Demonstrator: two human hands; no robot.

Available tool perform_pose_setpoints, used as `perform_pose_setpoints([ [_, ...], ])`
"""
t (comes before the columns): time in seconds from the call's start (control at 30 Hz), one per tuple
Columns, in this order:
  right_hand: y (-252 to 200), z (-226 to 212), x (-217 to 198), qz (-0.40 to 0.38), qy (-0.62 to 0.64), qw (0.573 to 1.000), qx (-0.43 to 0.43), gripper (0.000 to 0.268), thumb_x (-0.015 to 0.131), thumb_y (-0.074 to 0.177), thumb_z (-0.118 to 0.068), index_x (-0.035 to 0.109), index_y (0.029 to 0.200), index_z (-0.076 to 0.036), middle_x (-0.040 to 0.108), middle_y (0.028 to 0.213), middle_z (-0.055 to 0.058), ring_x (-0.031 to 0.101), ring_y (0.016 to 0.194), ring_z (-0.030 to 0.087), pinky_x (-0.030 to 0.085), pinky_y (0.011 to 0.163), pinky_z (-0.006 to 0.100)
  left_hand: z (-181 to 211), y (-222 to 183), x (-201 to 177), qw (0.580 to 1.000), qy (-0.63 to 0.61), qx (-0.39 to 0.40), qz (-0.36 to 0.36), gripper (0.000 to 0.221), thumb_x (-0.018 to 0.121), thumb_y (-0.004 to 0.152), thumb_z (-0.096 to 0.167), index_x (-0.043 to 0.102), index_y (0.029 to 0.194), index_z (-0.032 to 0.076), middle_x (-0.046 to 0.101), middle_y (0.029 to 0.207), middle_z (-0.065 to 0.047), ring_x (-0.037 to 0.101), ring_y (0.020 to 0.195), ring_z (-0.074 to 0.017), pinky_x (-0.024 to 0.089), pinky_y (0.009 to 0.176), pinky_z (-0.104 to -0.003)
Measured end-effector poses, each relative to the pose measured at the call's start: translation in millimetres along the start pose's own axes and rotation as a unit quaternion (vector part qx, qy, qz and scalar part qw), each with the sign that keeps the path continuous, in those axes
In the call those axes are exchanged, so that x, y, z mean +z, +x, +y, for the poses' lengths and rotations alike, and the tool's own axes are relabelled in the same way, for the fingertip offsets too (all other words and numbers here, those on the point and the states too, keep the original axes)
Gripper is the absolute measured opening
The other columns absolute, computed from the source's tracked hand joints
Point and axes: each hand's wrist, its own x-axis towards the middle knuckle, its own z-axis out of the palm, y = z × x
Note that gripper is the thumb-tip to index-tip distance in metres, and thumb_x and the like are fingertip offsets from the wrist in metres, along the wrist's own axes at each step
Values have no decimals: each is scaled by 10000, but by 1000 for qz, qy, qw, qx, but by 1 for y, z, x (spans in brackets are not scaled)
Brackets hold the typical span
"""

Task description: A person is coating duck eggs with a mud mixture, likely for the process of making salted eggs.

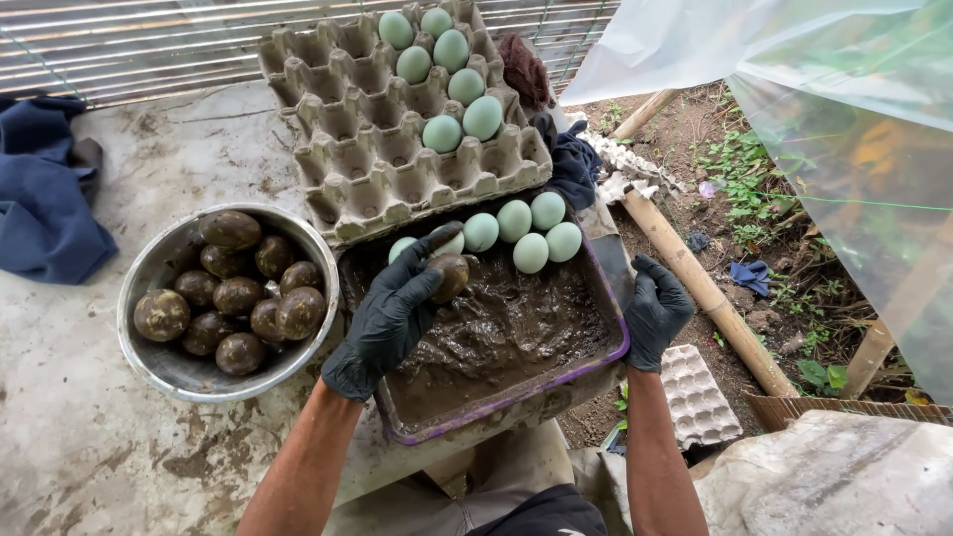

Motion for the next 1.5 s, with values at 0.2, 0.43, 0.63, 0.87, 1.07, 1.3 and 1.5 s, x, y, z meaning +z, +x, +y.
perform_pose_setpoints([
  [0.2,0,5,-2,-12,-7,1000,1,218,652,865,-25,822,963,-121,714,799,57,653,773,111,539,741,307,-6,4,-21,995,85,45,-27,446,744,890,13,636,1323,3,685,1250,-259,684,1148,-338,580,1015,-452],
  [0.43,-1,4,-4,-24,6,1000,9,241,632,867,-24,821,986,-115,730,837,83,659,781,114,549,750,312,53,-41,-4,971,202,107,73,499,816,805,48,689,1288,80,718,1281,-151,645,1213,-237,507,1094,-405],
  [0.63,0,12,-4,-25,6,1000,13,251,622,866,-33,823,978,-133,725,822,55,669,741,103,563,724,288,89,-48,-74,800,537,171,205,443,837,865,187,715,1291,184,704,1188,-128,669,1147,-292,531,1011,-410],
  [0.87,-2,6,-5,-21,20,1000,-10,250,615,856,-9,812,986,-89,747,932,141,709,946,209,559,860,366,91,-36,-122,650,717,156,197,420,724,959,244,655,1353,117,618,1216,-227,593,1145,-492,520,966,-608],
  [1.07,-1,11,-4,-8,53,998,-16,251,611,855,5,809,986,-77,757,955,141,703,970,208,550,879,381,84,-27,-148,577,779,155,191,443,716,943,334,671,1346,157,647,1203,-193,617,1124,-457,541,916,-590],
  [1.3,3,6,-8,-26,61,996,-66,260,552,894,41,769,1032,-3,771,932,133,753,849,249,657,787,377,92,-51,-84,520,785,309,135,255,606,1044,64,647,1284,-11,621,1171,-275,565,1028,-430,445,872,-527],
  [1.5,3,13,-3,1,46,998,-38,249,636,835,12,823,959,-97,753,880,111,687,873,206,528,857,351,33,-14,-28,526,747,396,96,296,742,951,206,722,1240,267,663,1139,-26,607,1046,-283,550,901,-389],
])
